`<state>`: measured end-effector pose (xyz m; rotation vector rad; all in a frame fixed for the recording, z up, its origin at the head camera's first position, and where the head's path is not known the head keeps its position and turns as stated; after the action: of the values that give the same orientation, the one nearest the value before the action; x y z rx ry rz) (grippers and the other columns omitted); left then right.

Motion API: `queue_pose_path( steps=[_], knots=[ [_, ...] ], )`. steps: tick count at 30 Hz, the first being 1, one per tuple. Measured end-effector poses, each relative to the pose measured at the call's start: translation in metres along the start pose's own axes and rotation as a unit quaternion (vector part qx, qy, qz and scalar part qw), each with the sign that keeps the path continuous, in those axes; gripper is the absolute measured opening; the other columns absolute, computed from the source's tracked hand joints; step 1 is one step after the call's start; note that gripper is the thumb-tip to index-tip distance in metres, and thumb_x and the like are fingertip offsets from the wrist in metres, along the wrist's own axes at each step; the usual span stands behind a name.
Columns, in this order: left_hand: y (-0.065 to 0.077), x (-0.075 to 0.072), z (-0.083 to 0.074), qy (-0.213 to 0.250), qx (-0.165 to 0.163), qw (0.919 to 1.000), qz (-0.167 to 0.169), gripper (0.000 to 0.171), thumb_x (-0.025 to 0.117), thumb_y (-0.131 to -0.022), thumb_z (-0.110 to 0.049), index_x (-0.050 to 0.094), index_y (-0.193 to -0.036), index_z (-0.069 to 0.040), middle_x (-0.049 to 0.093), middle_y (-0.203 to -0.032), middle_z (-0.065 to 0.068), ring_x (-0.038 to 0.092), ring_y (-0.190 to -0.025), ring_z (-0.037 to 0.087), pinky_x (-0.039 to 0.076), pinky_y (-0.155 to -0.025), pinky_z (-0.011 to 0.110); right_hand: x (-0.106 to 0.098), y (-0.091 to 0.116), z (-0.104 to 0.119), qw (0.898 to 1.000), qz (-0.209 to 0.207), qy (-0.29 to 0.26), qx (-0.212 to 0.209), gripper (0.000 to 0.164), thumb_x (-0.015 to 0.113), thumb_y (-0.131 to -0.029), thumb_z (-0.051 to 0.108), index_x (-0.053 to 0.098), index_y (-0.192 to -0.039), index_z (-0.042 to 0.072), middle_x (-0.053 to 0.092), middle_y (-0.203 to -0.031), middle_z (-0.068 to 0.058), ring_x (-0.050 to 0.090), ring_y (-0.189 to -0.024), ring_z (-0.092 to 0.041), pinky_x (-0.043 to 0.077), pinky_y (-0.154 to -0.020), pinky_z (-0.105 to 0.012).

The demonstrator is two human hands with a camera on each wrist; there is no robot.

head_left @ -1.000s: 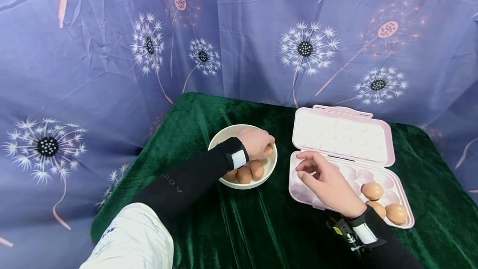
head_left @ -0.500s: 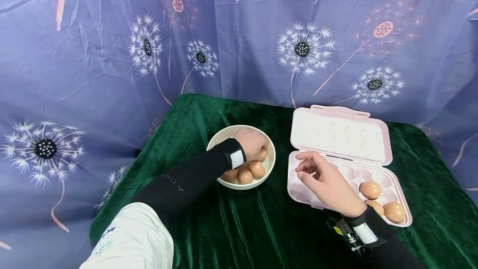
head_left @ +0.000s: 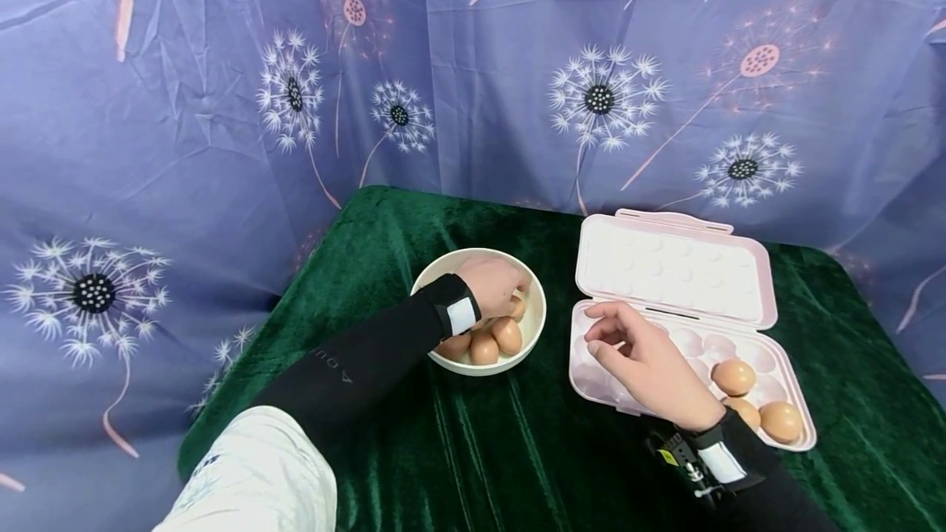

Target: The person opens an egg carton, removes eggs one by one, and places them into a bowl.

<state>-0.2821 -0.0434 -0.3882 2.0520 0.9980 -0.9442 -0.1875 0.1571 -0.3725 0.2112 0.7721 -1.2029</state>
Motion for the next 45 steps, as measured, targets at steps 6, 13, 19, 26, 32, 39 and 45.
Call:
queue_pose_path(
  steps=[6, 13, 19, 26, 32, 39, 45],
  knots=[
    [-0.001, -0.016, -0.028, -0.247, 0.122, 0.9597, -0.056, 0.030, 0.063, -0.097, -0.029, 0.066, -0.127, -0.024, 0.063, -0.108, -0.006, 0.059, -0.087, 0.011, 0.048, -0.078, 0.030, 0.000, 0.002, -0.004, 1.000, 0.002, 0.013, 0.001, 0.031, 0.063, -0.099, 0.011, 0.056, -0.128, 0.019, 0.069, -0.101, -0.004, 0.066, -0.089, -0.011, 0.053, -0.072, -0.030],
    [0.013, -0.016, -0.060, -0.251, 0.167, 0.9501, -0.081, 0.036, 0.064, -0.098, -0.034, 0.064, -0.133, -0.026, 0.063, -0.121, -0.004, 0.063, -0.095, 0.010, 0.051, -0.074, 0.030, -0.008, 0.009, -0.010, 0.999, -0.005, 0.051, 0.002, 0.027, 0.065, -0.099, 0.014, 0.058, -0.125, 0.017, 0.069, -0.101, 0.001, 0.065, -0.089, -0.010, 0.052, -0.072, -0.028],
    [0.026, -0.006, -0.081, -0.246, 0.212, 0.9416, -0.089, 0.038, 0.064, -0.099, -0.038, 0.064, -0.135, -0.026, 0.062, -0.123, -0.005, 0.062, -0.098, 0.009, 0.051, -0.081, 0.028, -0.032, 0.023, -0.021, 0.994, -0.029, 0.095, 0.034, 0.026, 0.065, -0.099, 0.019, 0.061, -0.124, 0.017, 0.069, -0.103, 0.001, 0.065, -0.088, -0.010, 0.052, -0.071, -0.027],
    [0.040, 0.008, -0.099, -0.260, 0.253, 0.9251, -0.112, 0.035, 0.064, -0.097, -0.036, 0.066, -0.130, -0.025, 0.063, -0.118, -0.006, 0.062, -0.095, 0.011, 0.052, -0.072, 0.030, -0.070, 0.044, -0.043, 0.980, -0.046, 0.176, 0.086, 0.028, 0.063, -0.100, 0.026, 0.062, -0.125, 0.013, 0.069, -0.112, -0.010, 0.066, -0.085, -0.018, 0.051, -0.069, -0.032],
    [0.048, 0.017, -0.108, -0.251, 0.273, 0.9217, -0.114, 0.033, 0.064, -0.097, -0.035, 0.066, -0.128, -0.026, 0.062, -0.116, -0.009, 0.060, -0.095, 0.010, 0.050, -0.072, 0.027, -0.095, 0.061, -0.067, 0.959, -0.037, 0.245, 0.134, 0.036, 0.060, -0.100, 0.030, 0.062, -0.127, 0.005, 0.061, -0.123, -0.023, 0.065, -0.100, -0.039, 0.049, -0.074, -0.056],
    [0.050, 0.023, -0.111, -0.235, 0.267, 0.9277, -0.113, 0.034, 0.064, -0.096, -0.037, 0.065, -0.129, -0.027, 0.060, -0.115, -0.011, 0.056, -0.093, 0.007, 0.047, -0.065, 0.025, -0.102, 0.074, -0.103, 0.932, 0.019, 0.308, 0.190, 0.049, 0.060, -0.099, 0.042, 0.064, -0.127, 0.001, 0.055, -0.126, -0.032, 0.053, -0.108, -0.054, 0.045, -0.074, -0.066],
    [0.051, 0.026, -0.110, -0.233, 0.270, 0.9275, -0.112, 0.033, 0.064, -0.097, -0.037, 0.065, -0.129, -0.026, 0.061, -0.120, -0.011, 0.058, -0.096, 0.007, 0.048, -0.069, 0.024, -0.100, 0.081, -0.124, 0.924, 0.087, 0.298, 0.225, 0.054, 0.055, -0.101, 0.042, 0.059, -0.134, 0.000, 0.053, -0.132, -0.032, 0.054, -0.113, -0.049, 0.047, -0.076, -0.060]
  ],
)
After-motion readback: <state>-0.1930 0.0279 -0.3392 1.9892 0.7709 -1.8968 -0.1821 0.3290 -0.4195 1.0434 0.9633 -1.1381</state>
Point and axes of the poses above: each hand's wrist, its own y-axis away from the middle knuckle, its own x-axis out of the palm, z = x × y, the point moved 7 cm from there along -y, towards the middle knuckle
